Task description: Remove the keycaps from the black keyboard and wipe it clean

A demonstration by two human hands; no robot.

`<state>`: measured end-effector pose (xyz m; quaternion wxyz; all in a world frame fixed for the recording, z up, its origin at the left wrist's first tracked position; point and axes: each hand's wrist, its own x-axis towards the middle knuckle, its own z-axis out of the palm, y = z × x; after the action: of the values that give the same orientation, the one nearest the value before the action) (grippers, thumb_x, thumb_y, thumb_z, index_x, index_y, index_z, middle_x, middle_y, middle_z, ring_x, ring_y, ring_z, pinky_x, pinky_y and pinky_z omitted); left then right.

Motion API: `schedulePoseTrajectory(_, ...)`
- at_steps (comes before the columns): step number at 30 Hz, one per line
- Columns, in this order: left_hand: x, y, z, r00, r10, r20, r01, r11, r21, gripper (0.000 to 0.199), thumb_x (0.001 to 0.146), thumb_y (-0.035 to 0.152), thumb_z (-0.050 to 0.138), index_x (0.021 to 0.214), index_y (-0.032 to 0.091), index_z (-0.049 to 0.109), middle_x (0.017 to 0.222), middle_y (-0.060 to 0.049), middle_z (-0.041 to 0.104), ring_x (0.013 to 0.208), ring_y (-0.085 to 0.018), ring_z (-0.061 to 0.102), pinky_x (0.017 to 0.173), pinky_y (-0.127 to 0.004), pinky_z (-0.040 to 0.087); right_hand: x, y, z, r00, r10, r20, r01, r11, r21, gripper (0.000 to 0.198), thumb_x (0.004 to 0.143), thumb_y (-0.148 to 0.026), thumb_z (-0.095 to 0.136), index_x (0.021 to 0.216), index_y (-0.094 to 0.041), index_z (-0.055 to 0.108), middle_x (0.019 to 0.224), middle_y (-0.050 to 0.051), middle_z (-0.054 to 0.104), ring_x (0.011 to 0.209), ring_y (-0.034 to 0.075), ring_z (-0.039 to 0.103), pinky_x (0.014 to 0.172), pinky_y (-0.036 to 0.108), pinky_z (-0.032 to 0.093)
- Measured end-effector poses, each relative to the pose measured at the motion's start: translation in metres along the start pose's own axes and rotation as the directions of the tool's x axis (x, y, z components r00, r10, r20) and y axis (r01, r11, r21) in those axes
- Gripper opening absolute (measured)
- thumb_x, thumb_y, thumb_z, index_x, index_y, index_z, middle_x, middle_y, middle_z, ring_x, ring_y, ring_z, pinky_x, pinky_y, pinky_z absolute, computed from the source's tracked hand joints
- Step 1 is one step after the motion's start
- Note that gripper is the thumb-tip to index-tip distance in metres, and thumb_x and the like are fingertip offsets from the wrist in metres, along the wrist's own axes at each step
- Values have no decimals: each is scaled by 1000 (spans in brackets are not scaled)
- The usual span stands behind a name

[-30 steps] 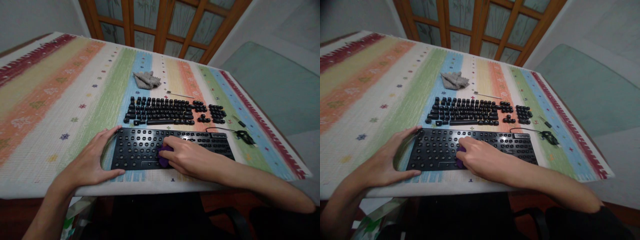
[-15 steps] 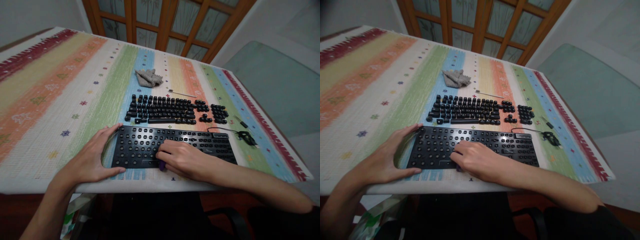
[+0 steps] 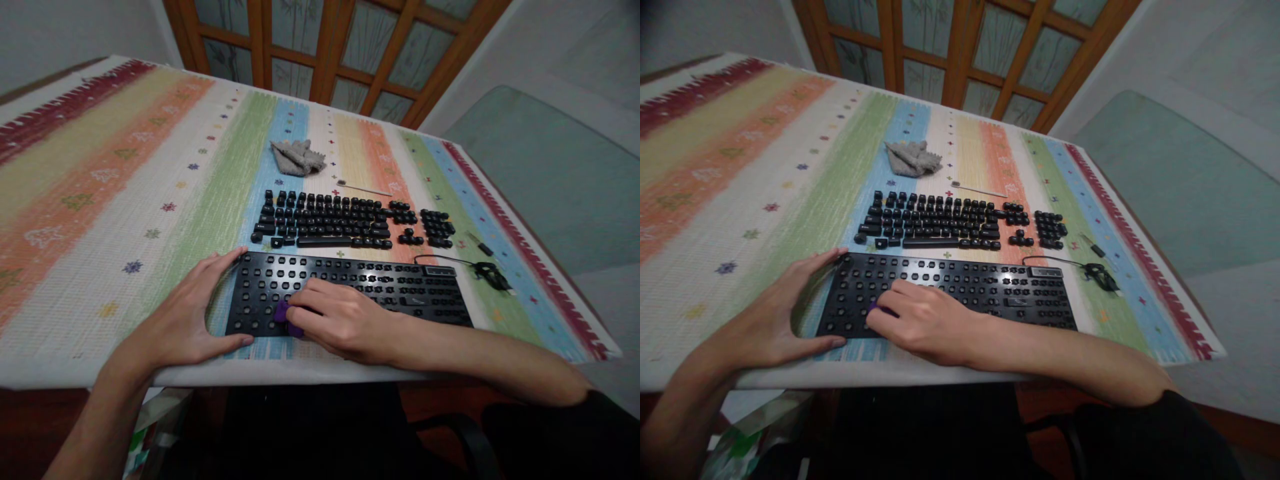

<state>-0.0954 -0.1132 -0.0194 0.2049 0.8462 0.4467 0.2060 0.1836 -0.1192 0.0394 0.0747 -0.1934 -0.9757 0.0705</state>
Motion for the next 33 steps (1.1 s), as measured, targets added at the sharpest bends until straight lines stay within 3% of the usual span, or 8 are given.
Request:
schedulePoseTrajectory(4,0,-2,2,1000,5,-10,-5,1000,-5,115,65,61,78,157,30,15,155,-13,38,139,-44,41,115,-65,37,8,-6,6,993,-31,116,31,1000,-1,27,101,-6,35,101,-11,61,92,11,64,86,20,52,76,32,47)
schedulePoseTrajectory(11,-1,-2,2,1000,5,-7,-5,1000,4,117,65,60,78,157,30,12,156,-12,36,139,-43,40,115,-64,36,6,-5,6,987,-101,127,94,994,58,27,102,-6,34,104,-12,61,97,9,67,88,19,53,80,31,48)
schedulePoseTrajectory(18,-1,-2,2,1000,20,-11,-21,1000,-11,116,65,57,79,157,29,14,157,-11,36,140,-42,38,117,-63,35,9,-29,11,994,19,106,-7,994,-111,23,94,-1,40,100,-7,61,93,15,66,84,24,55,79,36,50)
schedulePoseTrajectory(22,-1,-2,2,1000,24,-7,-24,1000,-16,116,66,58,79,157,27,14,157,-13,35,140,-43,39,116,-63,34,13,-31,13,991,103,85,-109,991,77,21,85,2,47,98,-8,61,93,13,65,86,23,56,77,34,52)
schedulePoseTrajectory(25,0,-2,2,1000,15,4,-15,999,-35,117,65,60,80,157,27,15,156,-14,36,139,-43,39,115,-64,35,7,-19,3,990,138,15,-135,939,315,17,89,-4,47,96,-11,62,82,8,64,76,18,56,71,29,52)
schedulePoseTrajectory(28,0,-2,2,1000,0,6,0,999,-41,118,64,62,80,157,26,16,156,-15,36,139,-44,38,115,-63,34,-8,-7,-14,992,95,-83,-49,895,443,14,91,-9,49,94,-13,62,81,6,66,75,16,58,70,28,51)
schedulePoseTrajectory(30,0,-3,3,1000,-6,9,7,999,-37,119,64,63,79,157,26,15,156,-15,36,140,-44,37,116,-63,33,-17,-1,-24,987,75,-142,-15,924,381,18,89,-5,46,93,-12,63,81,8,67,76,17,58,72,30,51)
schedulePoseTrajectory(33,-1,-3,3,1000,-1,14,1,1000,-27,119,65,64,78,157,25,14,156,-16,35,140,-44,36,115,-63,34,-24,5,-28,993,51,-104,-26,972,233,20,90,-6,46,95,-11,65,89,11,68,81,20,58,73,33,51)
